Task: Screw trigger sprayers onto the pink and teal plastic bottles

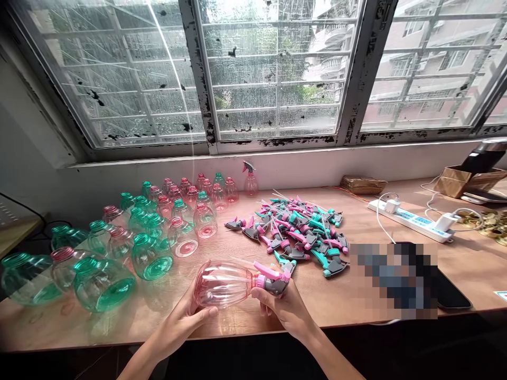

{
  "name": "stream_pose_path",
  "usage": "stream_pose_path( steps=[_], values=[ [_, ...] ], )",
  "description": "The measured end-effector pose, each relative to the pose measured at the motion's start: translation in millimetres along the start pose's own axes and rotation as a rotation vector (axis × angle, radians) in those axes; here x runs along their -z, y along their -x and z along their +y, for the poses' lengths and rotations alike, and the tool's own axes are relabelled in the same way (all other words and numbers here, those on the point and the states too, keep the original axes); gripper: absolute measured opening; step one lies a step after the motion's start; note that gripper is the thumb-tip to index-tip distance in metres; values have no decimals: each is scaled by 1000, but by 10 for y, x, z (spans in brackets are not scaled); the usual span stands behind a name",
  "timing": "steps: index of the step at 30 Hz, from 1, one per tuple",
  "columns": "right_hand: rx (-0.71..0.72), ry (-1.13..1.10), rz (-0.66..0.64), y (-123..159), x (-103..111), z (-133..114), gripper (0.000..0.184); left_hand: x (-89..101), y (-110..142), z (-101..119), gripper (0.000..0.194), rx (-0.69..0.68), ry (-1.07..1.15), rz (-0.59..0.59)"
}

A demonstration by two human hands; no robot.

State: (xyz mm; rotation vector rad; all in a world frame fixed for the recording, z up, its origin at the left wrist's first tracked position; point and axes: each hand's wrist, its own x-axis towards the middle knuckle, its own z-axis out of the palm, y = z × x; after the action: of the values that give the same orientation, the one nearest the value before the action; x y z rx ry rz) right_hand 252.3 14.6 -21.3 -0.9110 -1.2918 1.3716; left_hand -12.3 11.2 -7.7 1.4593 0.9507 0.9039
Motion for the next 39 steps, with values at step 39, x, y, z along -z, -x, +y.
stream_pose_path(
  steps=[39],
  values=[
    [50, -103, -22, -19, -12, -28, 36, -34, 21, 77, 109, -66, -97, -15]
  ],
)
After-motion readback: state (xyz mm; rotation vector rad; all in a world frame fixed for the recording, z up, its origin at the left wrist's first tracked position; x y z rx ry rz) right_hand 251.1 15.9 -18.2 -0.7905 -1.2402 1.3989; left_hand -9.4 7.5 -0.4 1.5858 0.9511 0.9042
